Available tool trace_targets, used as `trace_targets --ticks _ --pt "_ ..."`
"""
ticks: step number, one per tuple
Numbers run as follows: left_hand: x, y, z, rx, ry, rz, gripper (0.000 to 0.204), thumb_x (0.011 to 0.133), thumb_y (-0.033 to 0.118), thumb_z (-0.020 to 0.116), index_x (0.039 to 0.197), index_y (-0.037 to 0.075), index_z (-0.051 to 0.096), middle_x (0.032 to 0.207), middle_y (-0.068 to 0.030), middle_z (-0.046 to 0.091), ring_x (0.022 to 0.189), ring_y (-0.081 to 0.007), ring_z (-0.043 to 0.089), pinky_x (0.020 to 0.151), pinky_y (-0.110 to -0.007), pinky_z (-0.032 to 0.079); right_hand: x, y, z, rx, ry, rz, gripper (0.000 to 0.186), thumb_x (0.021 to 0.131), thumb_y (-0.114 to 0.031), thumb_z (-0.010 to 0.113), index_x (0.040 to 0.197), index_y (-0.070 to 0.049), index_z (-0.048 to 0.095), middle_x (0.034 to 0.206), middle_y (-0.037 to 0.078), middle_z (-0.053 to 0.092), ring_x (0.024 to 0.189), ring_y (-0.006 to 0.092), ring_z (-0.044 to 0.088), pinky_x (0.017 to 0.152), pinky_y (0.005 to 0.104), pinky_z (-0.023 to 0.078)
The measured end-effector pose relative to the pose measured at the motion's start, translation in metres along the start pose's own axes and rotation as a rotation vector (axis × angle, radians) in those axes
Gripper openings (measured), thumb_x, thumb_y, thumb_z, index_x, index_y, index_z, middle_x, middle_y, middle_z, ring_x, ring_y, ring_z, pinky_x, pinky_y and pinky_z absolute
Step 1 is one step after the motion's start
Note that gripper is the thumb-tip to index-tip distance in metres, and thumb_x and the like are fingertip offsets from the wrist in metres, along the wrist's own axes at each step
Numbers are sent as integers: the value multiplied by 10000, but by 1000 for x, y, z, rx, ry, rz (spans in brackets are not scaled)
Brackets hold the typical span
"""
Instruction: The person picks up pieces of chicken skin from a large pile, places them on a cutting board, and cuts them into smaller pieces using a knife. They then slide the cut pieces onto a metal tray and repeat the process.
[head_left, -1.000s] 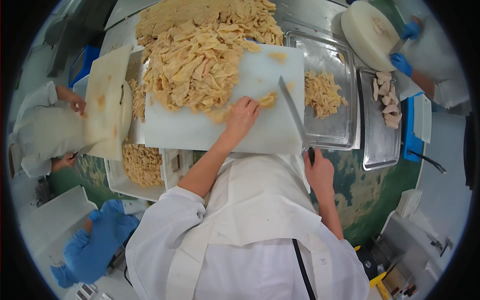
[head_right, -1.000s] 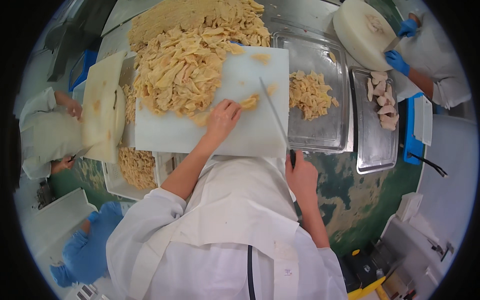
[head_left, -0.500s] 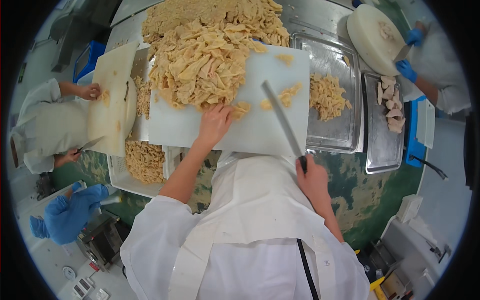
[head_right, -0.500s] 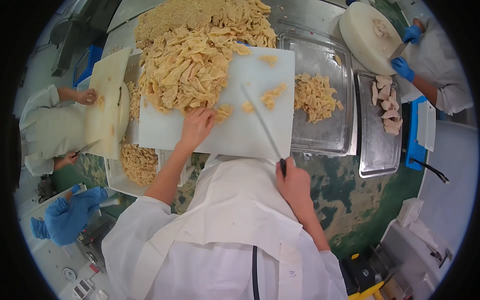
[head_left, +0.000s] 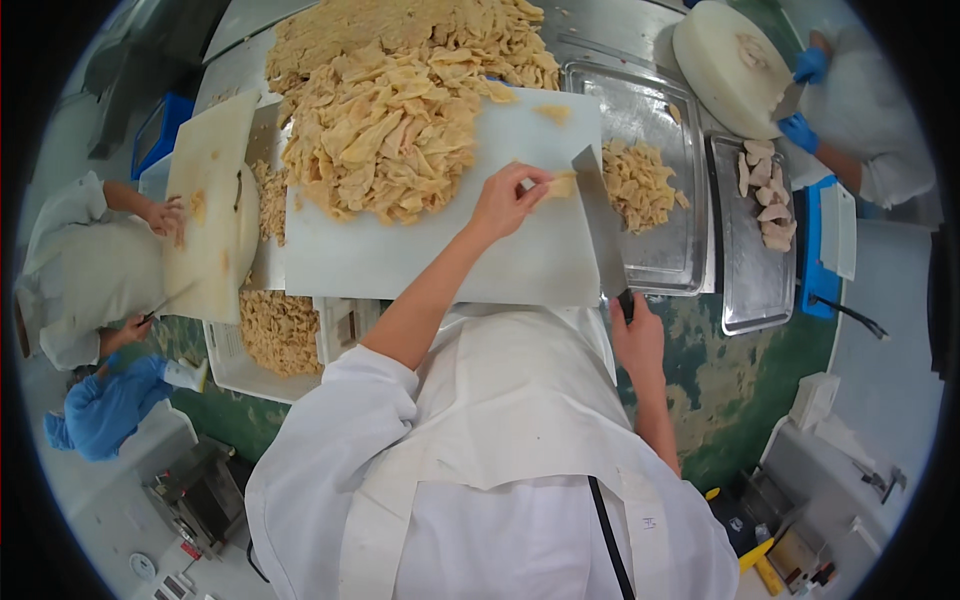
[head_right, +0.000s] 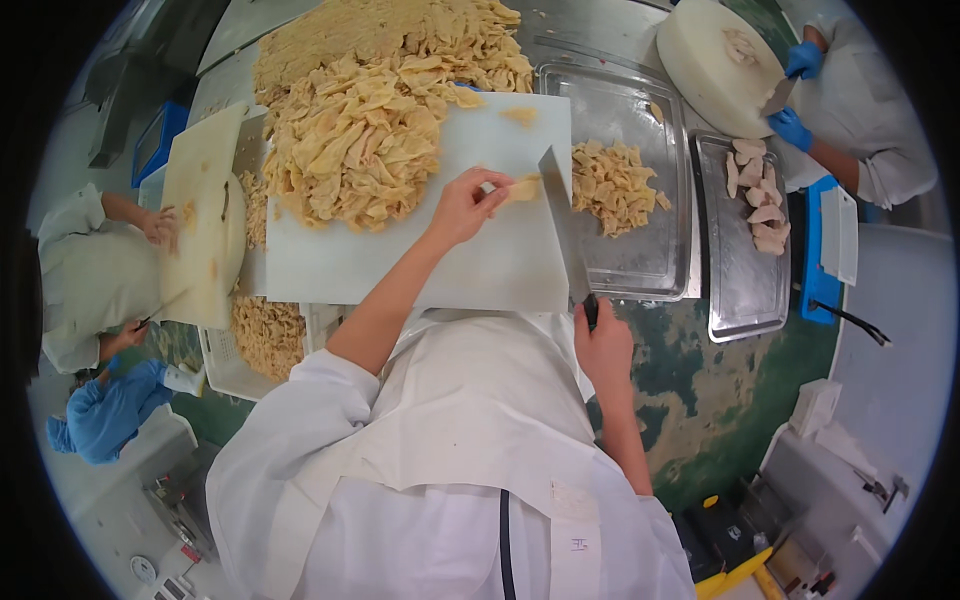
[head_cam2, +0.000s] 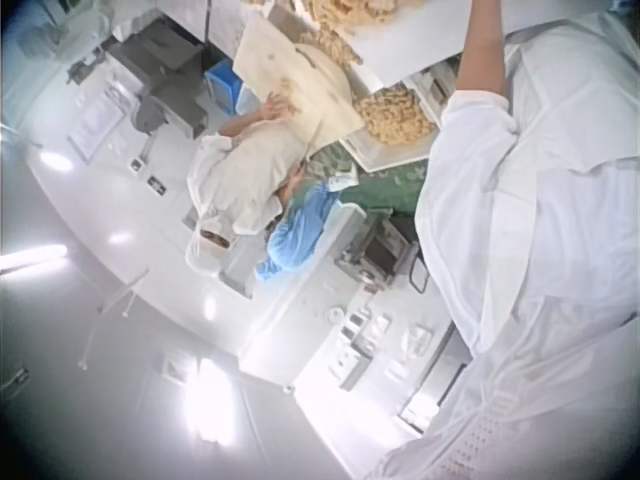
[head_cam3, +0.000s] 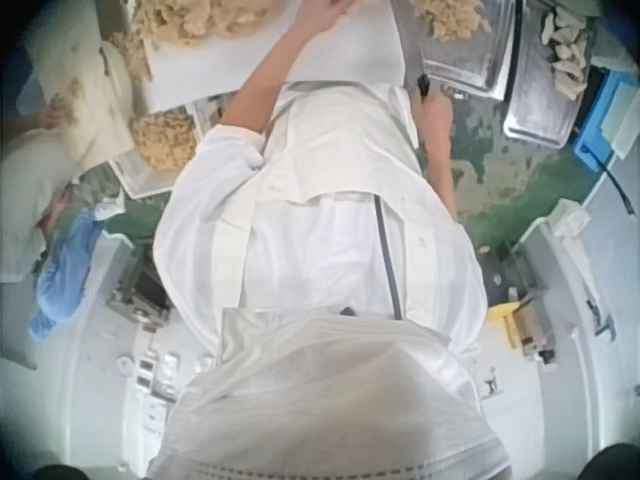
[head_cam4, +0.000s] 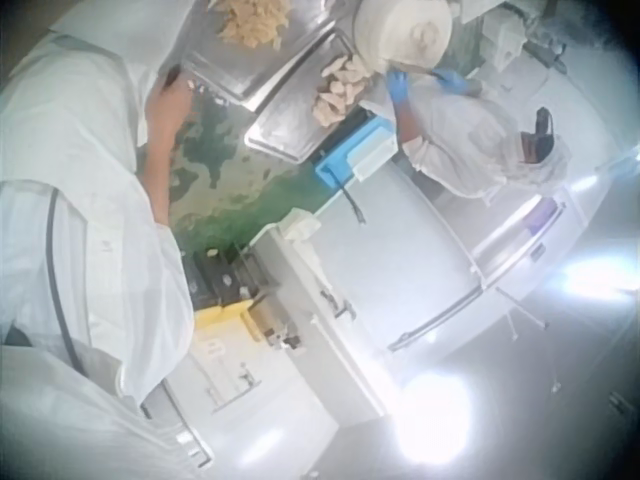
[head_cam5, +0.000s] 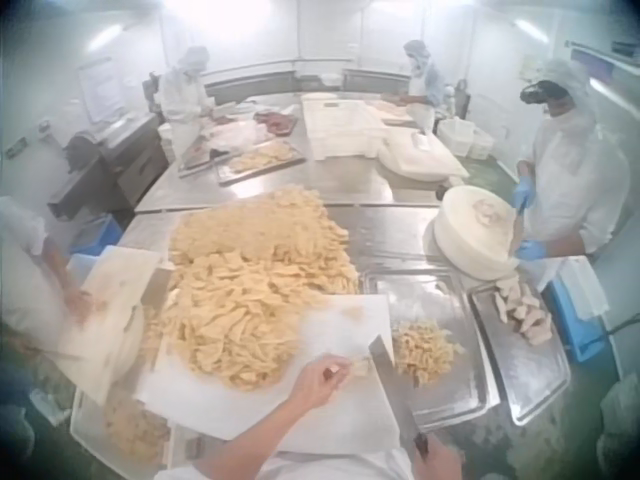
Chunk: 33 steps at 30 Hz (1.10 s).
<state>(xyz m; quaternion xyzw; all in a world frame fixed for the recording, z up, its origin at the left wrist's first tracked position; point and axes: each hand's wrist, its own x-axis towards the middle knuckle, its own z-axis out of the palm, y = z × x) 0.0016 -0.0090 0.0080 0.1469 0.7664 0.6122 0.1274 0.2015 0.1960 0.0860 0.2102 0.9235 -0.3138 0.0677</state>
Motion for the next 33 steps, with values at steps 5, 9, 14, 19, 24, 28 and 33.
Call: trace_targets --ticks 5,9,14,19,24,28,33 --pt "-27 -16 -15 592 170 178 189 843 141 726 1010 66 678 923 -89 617 745 -251 636 679 -367 523 -1 -10 -4 -97 -13 10 261 955 -296 579 908 -41 553 638 217 610 657 464 609 578 538 449" --pt "-42 -8 -18 665 242 226 153 824 128 734 949 59 679 916 -93 642 790 -283 623 693 -385 508 -4 -36 -17 -93 -17 -33 238 949 -278 594 902 -48 552 625 208 603 634 448 609 559 521 447" --pt "-50 -19 -21 647 263 288 148 783 53 737 910 38 662 827 -87 640 754 -279 614 669 -387 502 -8 -51 -15 -11 6 -169 219 943 -242 614 873 -53 530 605 181 593 584 420 601 526 484 440" --pt "-51 -17 -21 613 272 327 142 760 5 731 875 42 656 763 -73 629 742 -264 609 651 -375 502 -10 -48 -11 -31 -6 -183 219 947 -240 606 871 -51 524 602 182 591 585 421 602 527 492 438" --pt "-52 -20 -21 636 286 345 143 751 0 734 859 57 658 775 -63 632 730 -250 604 649 -368 500 -7 -18 11 -225 -104 -171 236 958 -258 585 872 -45 531 608 202 596 597 435 604 545 514 445" --pt "-52 -23 -24 591 267 371 151 744 -10 731 855 65 661 798 -63 637 729 -242 607 659 -367 502 -8 -24 0 -146 -68 -104 248 964 -272 565 881 -40 534 618 215 604 603 450 605 560 528 463" --pt "-57 -25 -29 426 311 275 142 749 -2 733 852 62 658 815 -66 640 756 -243 621 669 -366 508 -17 -50 6 -37 -82 -146 246 962 -265 561 892 -31 530 620 217 607 606 458 604 562 531 469"
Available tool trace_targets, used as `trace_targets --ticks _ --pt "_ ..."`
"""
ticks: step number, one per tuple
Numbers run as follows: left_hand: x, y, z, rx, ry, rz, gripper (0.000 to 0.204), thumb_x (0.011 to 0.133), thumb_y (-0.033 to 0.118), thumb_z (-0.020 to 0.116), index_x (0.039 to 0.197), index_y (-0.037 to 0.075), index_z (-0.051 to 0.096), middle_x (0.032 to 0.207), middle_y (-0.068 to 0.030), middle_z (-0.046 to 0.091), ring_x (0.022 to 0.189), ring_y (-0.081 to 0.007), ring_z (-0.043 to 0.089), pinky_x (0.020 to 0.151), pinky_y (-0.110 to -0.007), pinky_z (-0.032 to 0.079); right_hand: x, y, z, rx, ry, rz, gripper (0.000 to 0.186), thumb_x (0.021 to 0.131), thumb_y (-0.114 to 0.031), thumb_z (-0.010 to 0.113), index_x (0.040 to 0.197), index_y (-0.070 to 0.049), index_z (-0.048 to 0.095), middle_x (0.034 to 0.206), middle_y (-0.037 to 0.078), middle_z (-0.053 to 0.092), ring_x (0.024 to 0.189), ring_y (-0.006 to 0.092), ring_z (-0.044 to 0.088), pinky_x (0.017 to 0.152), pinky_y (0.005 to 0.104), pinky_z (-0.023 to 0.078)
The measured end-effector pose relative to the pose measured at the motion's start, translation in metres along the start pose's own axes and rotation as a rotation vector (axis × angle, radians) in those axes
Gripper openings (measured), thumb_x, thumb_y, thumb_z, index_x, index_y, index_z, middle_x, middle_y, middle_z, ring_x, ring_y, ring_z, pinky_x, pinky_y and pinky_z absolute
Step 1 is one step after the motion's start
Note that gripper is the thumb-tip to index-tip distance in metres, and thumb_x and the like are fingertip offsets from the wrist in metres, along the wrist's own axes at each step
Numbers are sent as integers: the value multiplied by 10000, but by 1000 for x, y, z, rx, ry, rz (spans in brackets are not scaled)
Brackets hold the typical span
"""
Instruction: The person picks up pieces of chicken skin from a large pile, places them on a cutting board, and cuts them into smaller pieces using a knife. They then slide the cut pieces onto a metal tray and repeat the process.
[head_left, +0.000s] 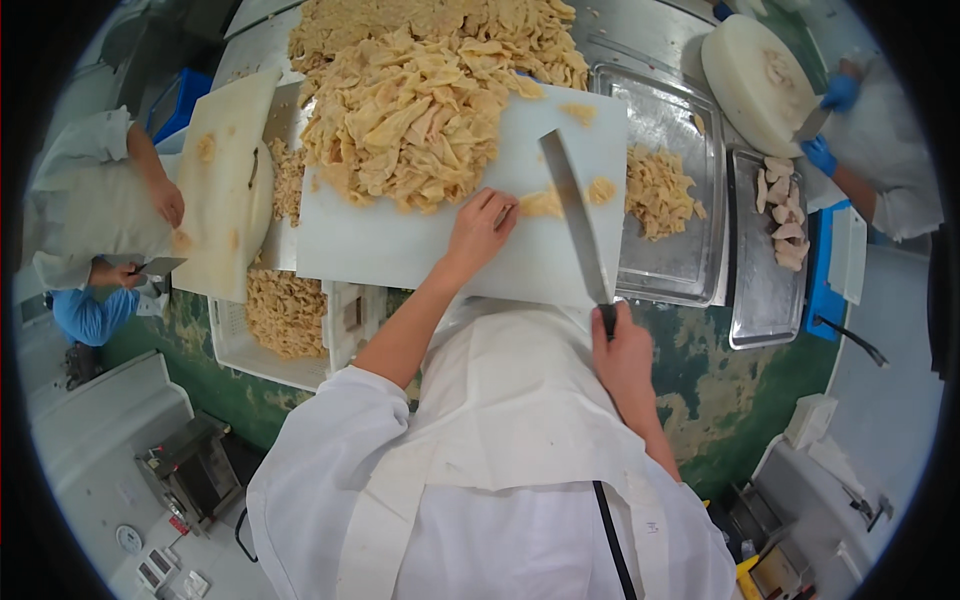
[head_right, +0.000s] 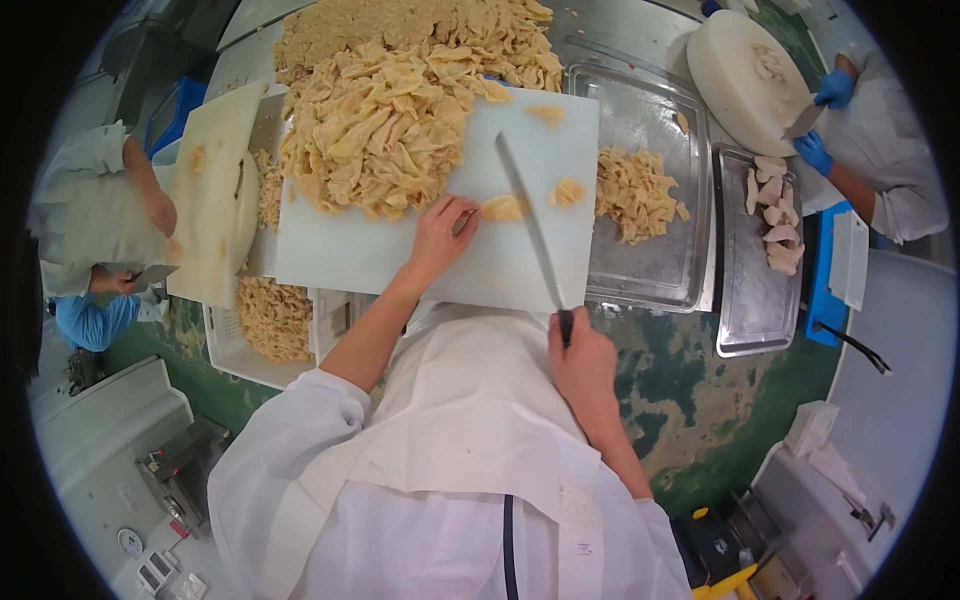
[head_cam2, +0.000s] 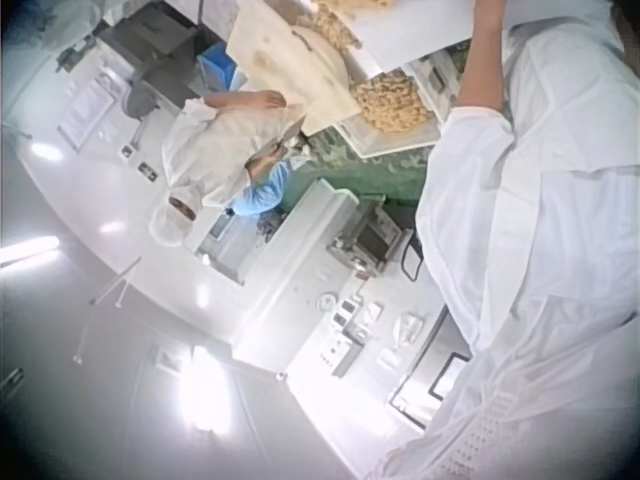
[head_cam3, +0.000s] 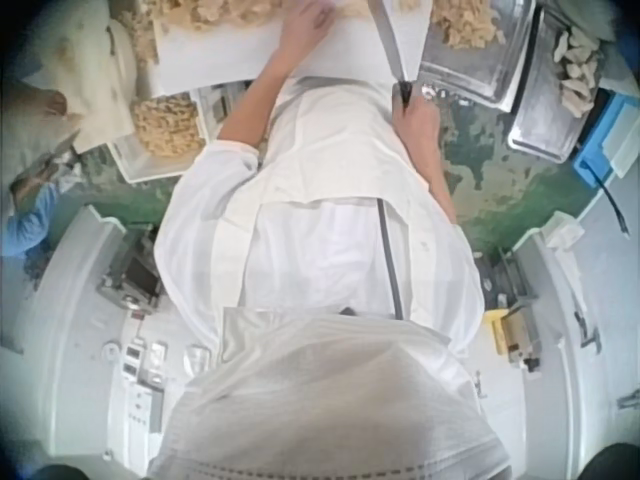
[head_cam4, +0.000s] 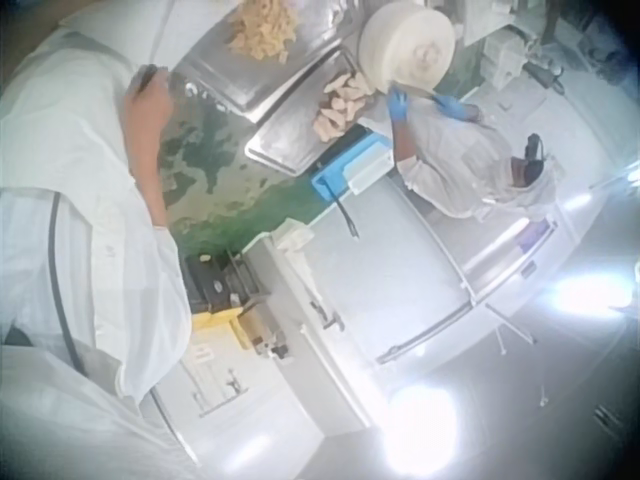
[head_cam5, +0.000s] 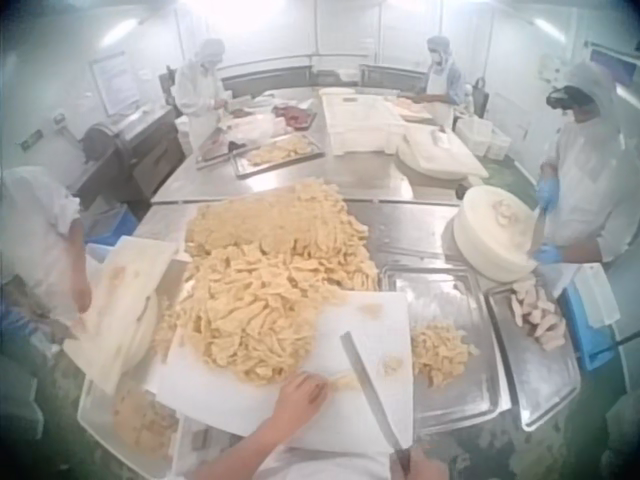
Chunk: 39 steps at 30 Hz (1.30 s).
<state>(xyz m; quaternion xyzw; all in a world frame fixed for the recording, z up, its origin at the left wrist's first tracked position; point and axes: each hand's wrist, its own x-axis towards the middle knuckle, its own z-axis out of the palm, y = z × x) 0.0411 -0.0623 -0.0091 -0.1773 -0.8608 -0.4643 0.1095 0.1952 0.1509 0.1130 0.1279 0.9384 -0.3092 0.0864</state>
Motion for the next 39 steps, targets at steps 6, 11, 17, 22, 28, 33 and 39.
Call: trace_targets --ticks 6,11,17,22,28,33,39 --pt "-1 -3 -6 175 -5 191 116 769 25 722 818 68 627 800 -80 612 722 -260 611 625 -373 512 -9 19 7 -97 -32 33 245 954 -258 570 913 -18 540 637 225 613 624 454 612 563 533 459" --pt "66 28 -25 234 149 227 106 808 73 700 896 60 640 806 -98 621 773 -285 624 674 -389 519 -13 15 1 0 -119 27 258 943 -277 587 921 -22 556 673 246 621 659 463 618 590 537 470" --pt "184 -24 35 642 -126 170 190 844 69 596 1003 56 700 911 -122 684 853 -291 669 706 -412 536 1 28 16 84 -90 59 291 942 -291 594 943 -1 570 729 283 626 744 502 611 631 544 473" --pt "210 -61 62 846 -358 150 135 812 110 585 870 95 707 849 -129 694 836 -254 679 680 -429 526 15 59 -7 44 82 179 325 950 -280 580 1024 37 585 804 277 655 822 495 619 680 523 482" --pt "215 -59 82 611 -264 47 168 823 133 578 866 75 730 958 -128 710 894 -276 682 739 -425 528 9 63 19 250 109 106 329 946 -198 582 1144 64 589 956 261 668 840 394 644 765 442 493" --pt "172 -9 76 -139 206 -205 192 832 192 576 765 18 618 744 -234 634 712 -405 621 627 -507 472 34 164 63 155 384 -386 377 964 -213 581 1214 68 563 849 184 655 564 267 597 500 381 465" --pt "22 -10 46 526 -217 305 168 762 164 622 874 56 560 904 -108 539 880 -263 543 718 -388 433 19 29 -14 134 -72 45 502 967 -219 595 1317 123 482 1287 348 544 1210 480 512 1012 474 427"
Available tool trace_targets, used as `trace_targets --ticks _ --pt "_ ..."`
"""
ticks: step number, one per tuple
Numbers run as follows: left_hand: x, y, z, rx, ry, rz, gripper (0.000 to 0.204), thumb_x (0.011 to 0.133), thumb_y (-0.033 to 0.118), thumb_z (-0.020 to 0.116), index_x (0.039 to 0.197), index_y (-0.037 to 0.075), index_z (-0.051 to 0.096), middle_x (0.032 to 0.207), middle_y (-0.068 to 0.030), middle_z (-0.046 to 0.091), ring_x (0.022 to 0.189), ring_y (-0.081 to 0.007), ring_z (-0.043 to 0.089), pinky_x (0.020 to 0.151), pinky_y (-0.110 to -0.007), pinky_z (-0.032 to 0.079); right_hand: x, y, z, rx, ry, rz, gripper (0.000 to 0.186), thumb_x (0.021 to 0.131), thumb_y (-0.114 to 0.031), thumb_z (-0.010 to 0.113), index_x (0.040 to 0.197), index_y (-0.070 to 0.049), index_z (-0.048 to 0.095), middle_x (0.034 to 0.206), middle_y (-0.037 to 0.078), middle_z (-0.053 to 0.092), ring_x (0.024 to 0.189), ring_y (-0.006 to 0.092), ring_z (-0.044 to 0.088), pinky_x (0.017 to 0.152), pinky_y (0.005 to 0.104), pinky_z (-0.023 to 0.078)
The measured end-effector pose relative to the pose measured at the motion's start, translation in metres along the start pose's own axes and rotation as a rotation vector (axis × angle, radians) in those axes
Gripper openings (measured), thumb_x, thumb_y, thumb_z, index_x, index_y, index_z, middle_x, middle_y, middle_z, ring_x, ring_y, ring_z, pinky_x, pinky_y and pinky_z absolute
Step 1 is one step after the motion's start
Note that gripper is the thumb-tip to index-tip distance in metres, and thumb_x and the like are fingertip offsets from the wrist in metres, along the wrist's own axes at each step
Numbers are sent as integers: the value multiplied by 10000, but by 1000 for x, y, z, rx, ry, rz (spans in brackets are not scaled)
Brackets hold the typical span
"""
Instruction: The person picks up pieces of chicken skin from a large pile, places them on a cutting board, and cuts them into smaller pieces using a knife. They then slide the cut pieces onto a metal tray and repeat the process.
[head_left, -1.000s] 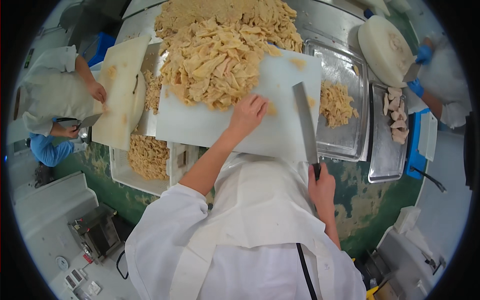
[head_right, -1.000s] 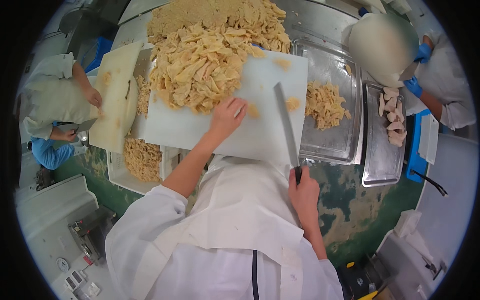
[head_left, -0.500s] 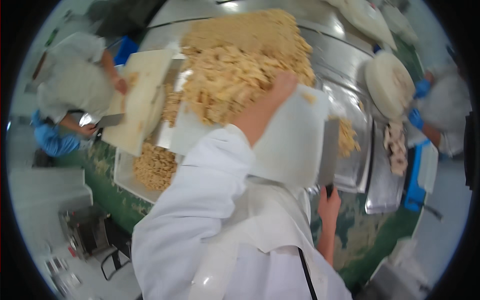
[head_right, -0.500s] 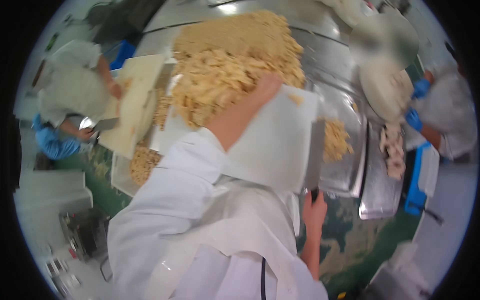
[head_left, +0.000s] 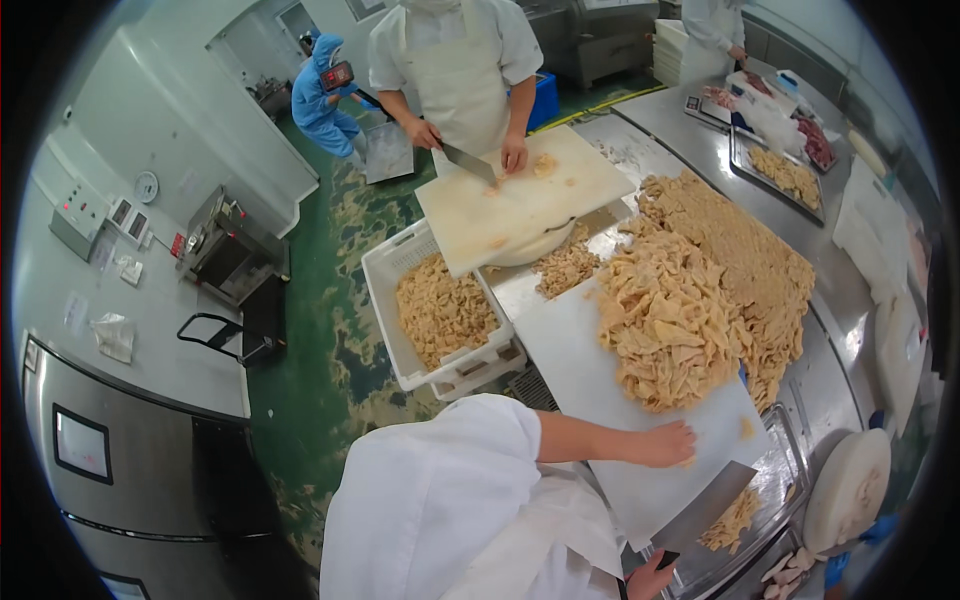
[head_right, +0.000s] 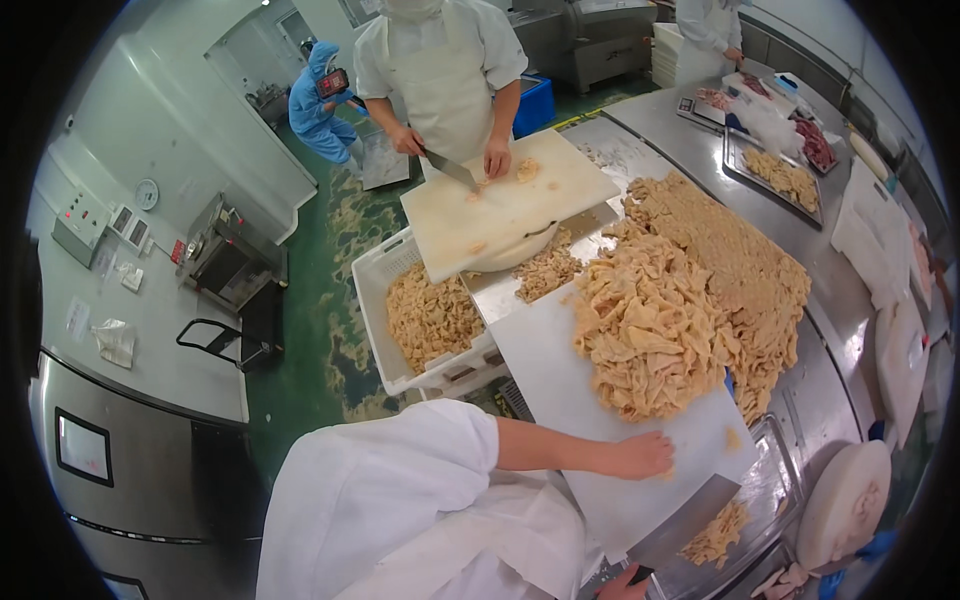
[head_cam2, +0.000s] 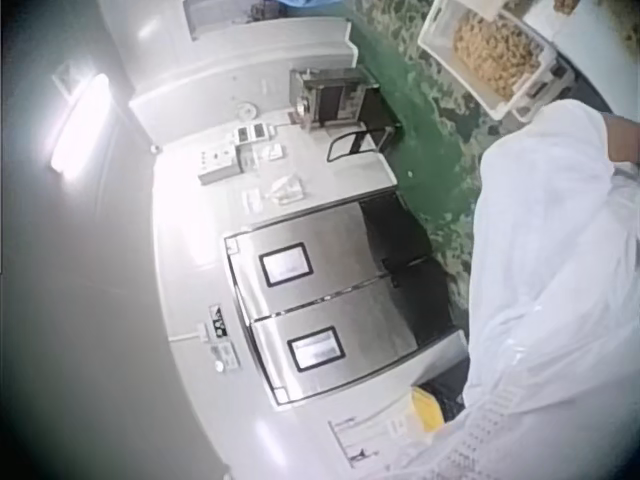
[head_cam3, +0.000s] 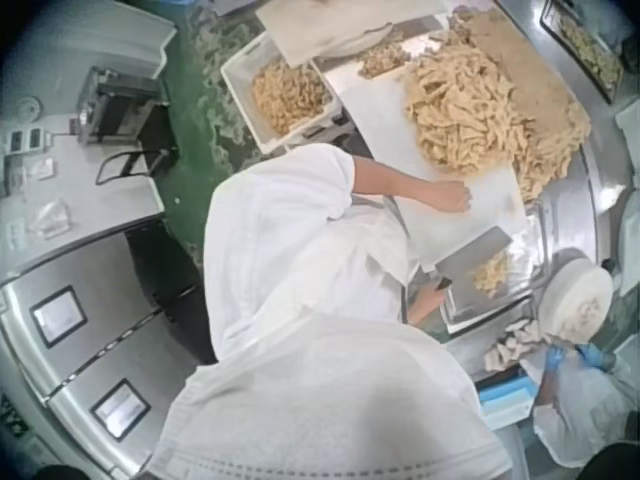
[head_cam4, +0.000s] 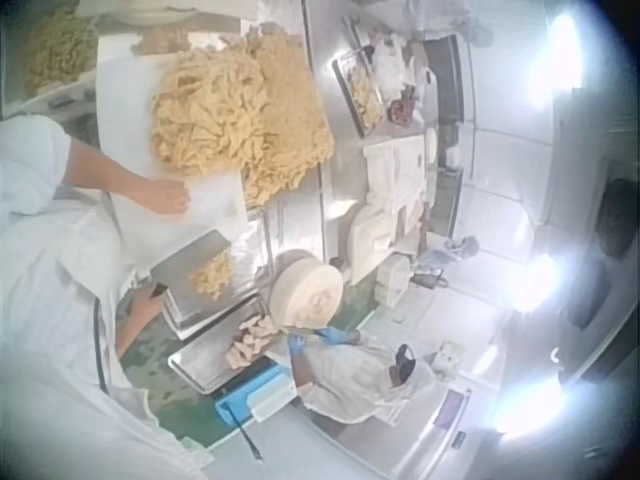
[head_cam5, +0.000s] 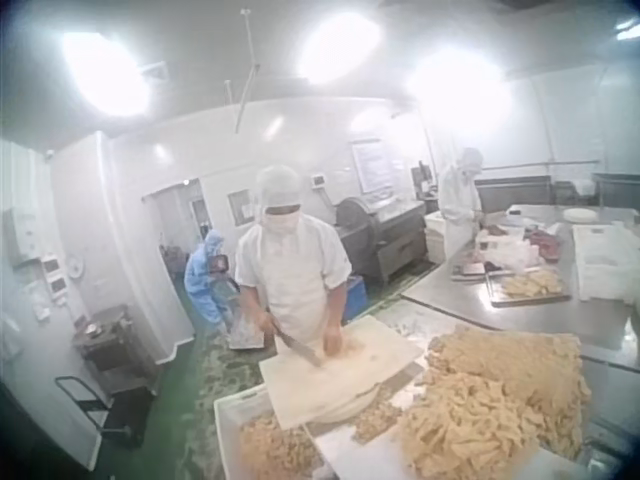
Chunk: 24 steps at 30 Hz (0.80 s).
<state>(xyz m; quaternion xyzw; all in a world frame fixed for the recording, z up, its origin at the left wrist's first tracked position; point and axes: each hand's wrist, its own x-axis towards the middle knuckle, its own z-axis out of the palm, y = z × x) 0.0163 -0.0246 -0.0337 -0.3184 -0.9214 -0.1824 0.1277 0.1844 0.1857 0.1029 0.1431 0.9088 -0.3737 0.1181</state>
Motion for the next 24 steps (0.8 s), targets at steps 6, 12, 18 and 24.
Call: trace_targets --ticks 6,12,18,24 --pt "-7 22 -20 3 -36 -92 173 728 129 634 855 32 566 867 -94 548 815 -253 549 703 -391 451 6 0 2 -49 18 -57 520 969 -211 586 1346 124 458 1312 347 527 1209 476 512 1018 454 427" --pt "34 25 21 -409 49 -293 164 702 123 646 827 18 635 774 -162 623 769 -307 624 681 -444 501 17 71 2 -90 -101 0 653 947 -304 634 1421 77 397 1379 323 487 1266 440 490 1055 451 395" --pt "44 28 30 -881 -48 -396 266 724 295 730 839 56 706 769 -177 678 732 -336 663 679 -445 529 4 71 9 200 84 188 379 948 -238 630 1186 57 606 1022 187 703 872 267 650 817 376 508" --pt "21 29 -35 -385 -275 -512 287 795 190 755 1008 31 646 872 -158 686 830 -341 655 748 -442 520 -9 48 1 111 195 282 337 949 -315 603 1010 16 617 795 255 646 782 474 609 693 457 489"
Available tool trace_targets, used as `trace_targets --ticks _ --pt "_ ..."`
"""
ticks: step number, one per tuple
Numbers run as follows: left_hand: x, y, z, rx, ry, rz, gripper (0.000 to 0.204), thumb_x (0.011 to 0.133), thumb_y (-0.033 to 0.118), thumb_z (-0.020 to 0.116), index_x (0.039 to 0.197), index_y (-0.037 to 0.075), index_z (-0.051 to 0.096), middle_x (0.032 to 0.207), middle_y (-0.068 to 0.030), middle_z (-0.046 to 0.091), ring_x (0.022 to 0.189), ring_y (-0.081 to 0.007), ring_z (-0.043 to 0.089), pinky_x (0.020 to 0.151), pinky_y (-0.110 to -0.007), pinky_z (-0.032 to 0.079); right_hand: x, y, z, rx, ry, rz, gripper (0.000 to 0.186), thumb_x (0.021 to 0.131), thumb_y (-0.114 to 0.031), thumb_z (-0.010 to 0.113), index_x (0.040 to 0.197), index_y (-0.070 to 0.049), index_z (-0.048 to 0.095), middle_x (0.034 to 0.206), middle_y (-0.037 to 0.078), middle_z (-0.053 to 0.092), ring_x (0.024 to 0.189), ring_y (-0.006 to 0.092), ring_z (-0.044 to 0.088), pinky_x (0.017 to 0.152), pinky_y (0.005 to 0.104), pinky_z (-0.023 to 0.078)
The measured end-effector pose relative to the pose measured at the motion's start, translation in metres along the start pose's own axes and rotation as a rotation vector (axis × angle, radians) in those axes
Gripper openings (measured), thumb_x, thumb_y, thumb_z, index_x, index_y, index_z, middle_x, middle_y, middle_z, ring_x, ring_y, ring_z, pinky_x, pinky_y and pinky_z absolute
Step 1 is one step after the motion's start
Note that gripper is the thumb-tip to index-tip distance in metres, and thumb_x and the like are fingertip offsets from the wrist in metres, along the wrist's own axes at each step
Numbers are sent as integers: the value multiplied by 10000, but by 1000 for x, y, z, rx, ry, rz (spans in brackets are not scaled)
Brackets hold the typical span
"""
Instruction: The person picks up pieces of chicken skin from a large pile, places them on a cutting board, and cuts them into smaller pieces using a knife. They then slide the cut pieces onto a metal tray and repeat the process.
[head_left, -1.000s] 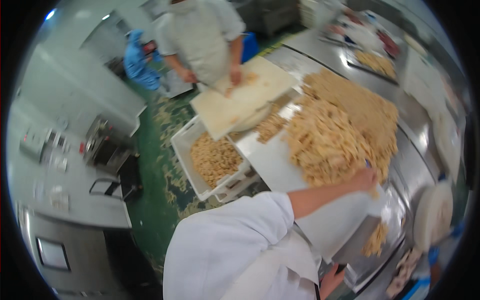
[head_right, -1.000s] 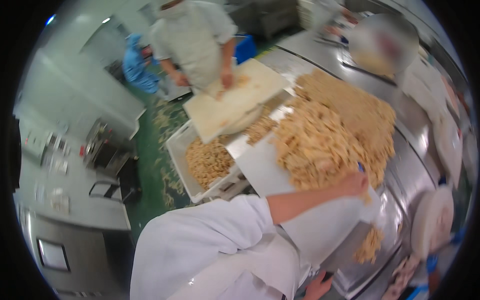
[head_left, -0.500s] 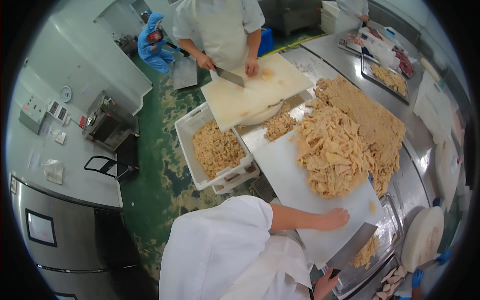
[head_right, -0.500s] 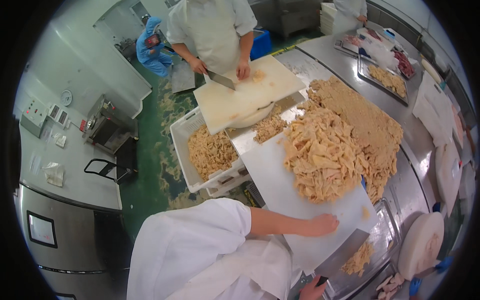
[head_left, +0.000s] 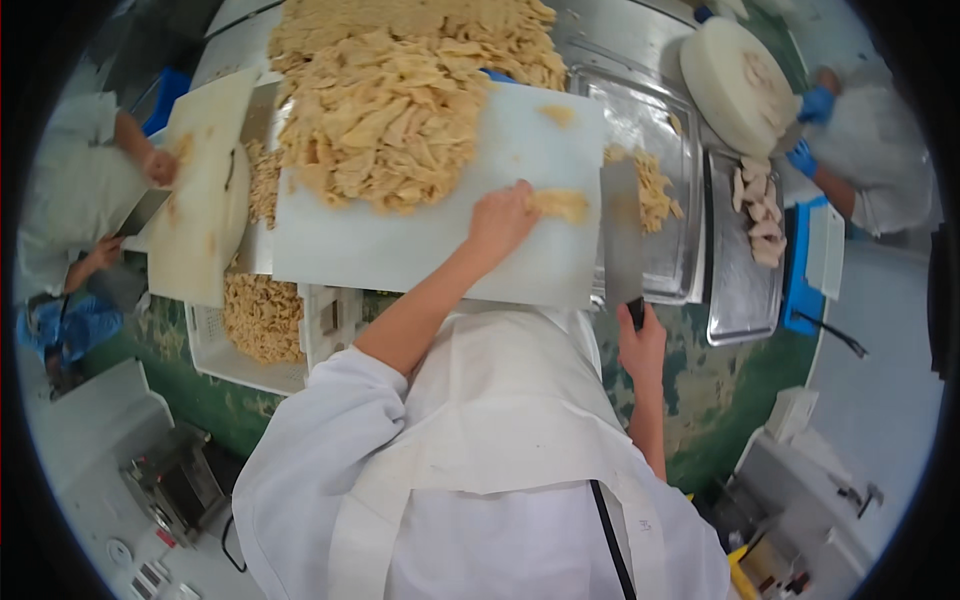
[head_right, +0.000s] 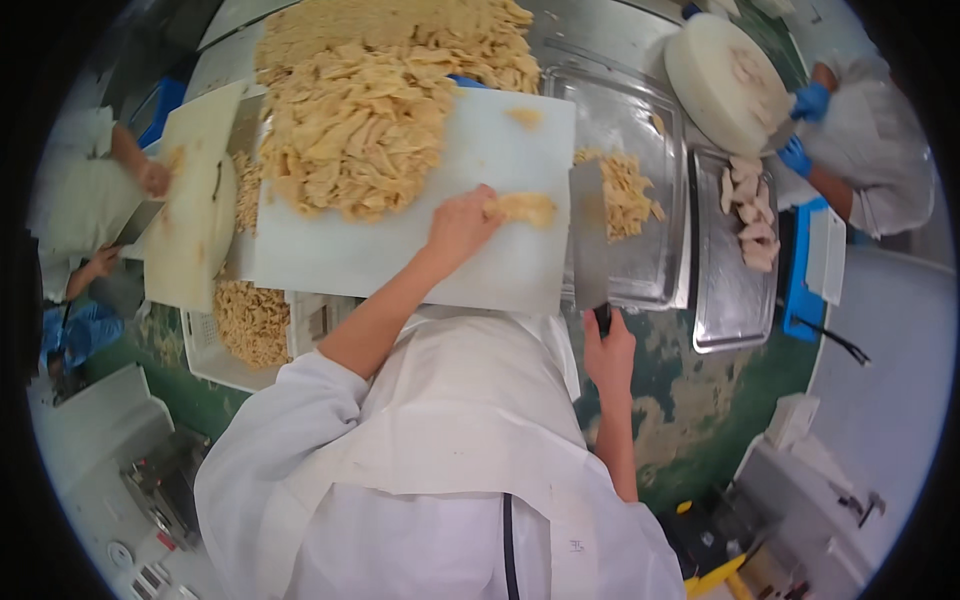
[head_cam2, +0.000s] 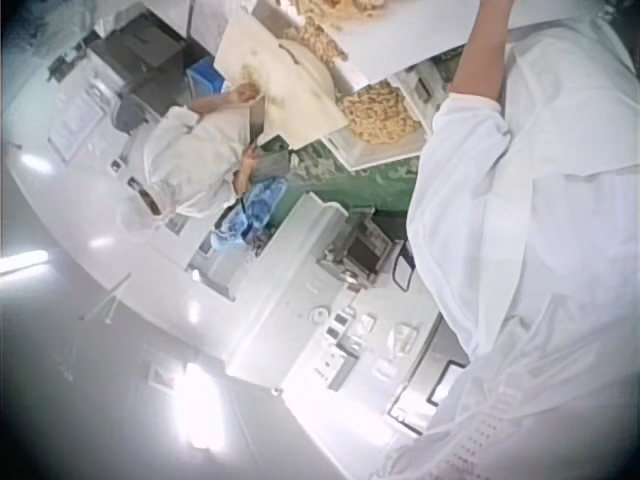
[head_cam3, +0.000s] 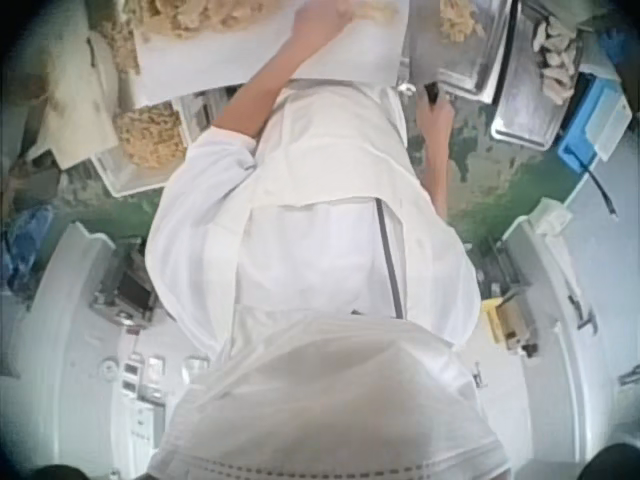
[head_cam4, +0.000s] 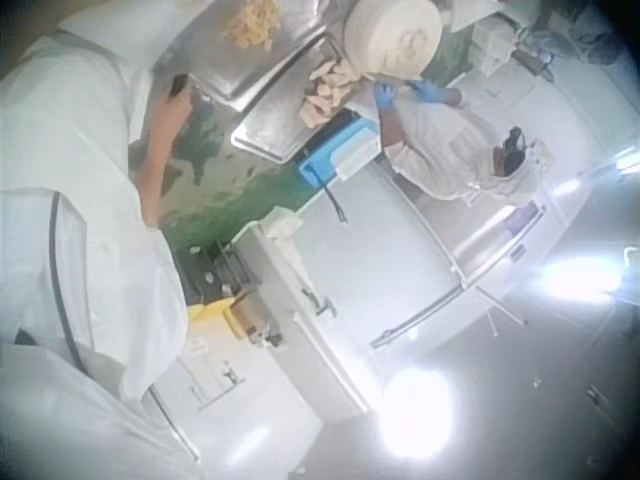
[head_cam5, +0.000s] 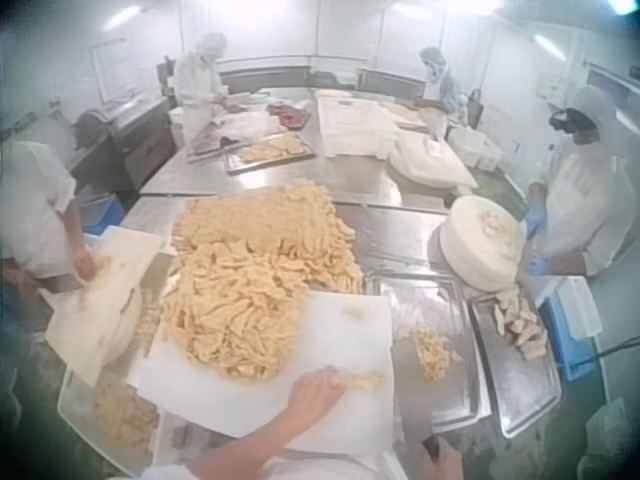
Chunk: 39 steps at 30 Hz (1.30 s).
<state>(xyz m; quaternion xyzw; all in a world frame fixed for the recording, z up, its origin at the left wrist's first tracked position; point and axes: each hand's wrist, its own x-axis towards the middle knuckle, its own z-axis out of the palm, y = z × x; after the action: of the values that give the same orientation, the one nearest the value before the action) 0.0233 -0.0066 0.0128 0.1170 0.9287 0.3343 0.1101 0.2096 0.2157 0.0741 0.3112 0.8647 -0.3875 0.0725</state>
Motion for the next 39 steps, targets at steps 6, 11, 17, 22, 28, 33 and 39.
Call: trace_targets --ticks 6,11,17,22,28,33,39 --pt "-13 -17 17 19 329 380 177 776 90 722 923 62 628 904 -71 586 893 -268 563 765 -392 462 -27 -52 -13 -245 -4 -159 315 965 -335 575 895 -29 555 673 238 617 686 473 610 591 524 449" --pt "-12 -27 24 14 407 463 154 770 66 716 893 68 623 863 -71 582 838 -265 567 730 -381 461 -28 -24 15 -335 -21 -255 273 962 -300 572 933 -30 549 653 236 617 656 463 617 581 533 461" --pt "-18 -31 11 -104 434 463 140 772 33 714 874 68 624 866 -67 607 843 -274 587 744 -386 488 -36 -40 -1 -335 -72 -216 266 950 -271 587 896 -15 539 630 226 609 618 456 608 560 527 464" --pt "-29 -39 -11 -145 464 407 153 755 20 723 862 76 629 877 -64 621 844 -286 600 731 -400 502 -34 -37 26 -333 -93 -337 268 950 -282 584 892 -23 546 617 228 601 616 459 607 564 534 464" --pt "-22 -56 -76 90 618 453 201 725 60 747 878 111 627 885 -44 616 850 -266 596 735 -376 480 -42 -47 9 -321 -126 -291 270 951 -288 576 903 -24 545 629 235 608 621 466 604 574 541 468" --pt "25 -48 -123 510 679 366 196 785 243 738 914 109 675 948 -25 642 974 -220 577 883 -412 404 -34 -49 31 -341 -283 -278 292 953 -304 580 911 -16 561 675 252 622 682 479 614 589 531 465" --pt "37 -61 -141 786 253 245 199 816 258 693 927 94 687 936 -39 624 974 -234 565 907 -424 396 -2 -15 9 -221 -29 -131 354 958 -332 580 993 19 597 757 264 647 778 486 624 656 530 464"
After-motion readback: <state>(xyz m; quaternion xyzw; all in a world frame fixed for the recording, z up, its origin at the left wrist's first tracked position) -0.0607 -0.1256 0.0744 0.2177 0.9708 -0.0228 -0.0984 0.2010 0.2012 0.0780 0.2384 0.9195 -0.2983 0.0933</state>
